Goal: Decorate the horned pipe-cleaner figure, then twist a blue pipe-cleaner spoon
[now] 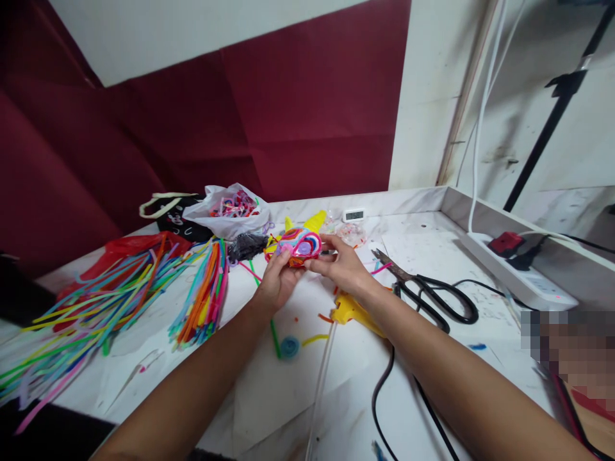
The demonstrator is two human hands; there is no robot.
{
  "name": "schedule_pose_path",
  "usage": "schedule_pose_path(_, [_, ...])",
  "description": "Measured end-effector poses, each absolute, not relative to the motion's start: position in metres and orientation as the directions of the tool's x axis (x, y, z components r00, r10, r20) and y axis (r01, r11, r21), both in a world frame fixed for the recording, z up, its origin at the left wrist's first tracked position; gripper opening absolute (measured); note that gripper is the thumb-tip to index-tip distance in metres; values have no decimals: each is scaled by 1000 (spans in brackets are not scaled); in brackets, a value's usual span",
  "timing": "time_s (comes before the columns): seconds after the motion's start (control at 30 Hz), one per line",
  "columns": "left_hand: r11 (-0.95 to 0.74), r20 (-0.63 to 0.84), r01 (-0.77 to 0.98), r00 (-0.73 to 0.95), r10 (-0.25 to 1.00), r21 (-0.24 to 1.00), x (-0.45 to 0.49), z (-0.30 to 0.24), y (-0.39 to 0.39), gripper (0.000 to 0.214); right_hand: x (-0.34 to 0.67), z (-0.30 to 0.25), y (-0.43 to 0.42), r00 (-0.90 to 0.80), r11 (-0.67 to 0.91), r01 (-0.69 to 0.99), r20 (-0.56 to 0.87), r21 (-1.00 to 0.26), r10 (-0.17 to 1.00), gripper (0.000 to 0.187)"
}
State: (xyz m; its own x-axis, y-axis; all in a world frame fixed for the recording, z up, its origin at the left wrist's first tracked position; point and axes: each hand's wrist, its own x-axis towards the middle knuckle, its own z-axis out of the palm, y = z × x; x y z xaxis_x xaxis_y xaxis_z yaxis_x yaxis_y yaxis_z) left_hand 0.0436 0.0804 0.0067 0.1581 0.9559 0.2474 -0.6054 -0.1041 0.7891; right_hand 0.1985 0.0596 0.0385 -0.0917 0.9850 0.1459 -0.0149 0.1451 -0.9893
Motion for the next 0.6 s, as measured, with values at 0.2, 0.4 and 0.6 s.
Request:
schedule_pose_path(0.2, [1,114,-677,125,986,736,36,7,88,34,204,38,64,-35,138,11,138,-990,990,70])
schedule_pose_path(0.4, [102,139,-737,258,956,668,28,14,84,41,206,38,65,-48,185,21,184,-983,982,56])
schedule_pose_path(0.6, [169,146,-750,334,931,640,28,13,80,44,205,42,63,-51,261,4,261,-965,964,44])
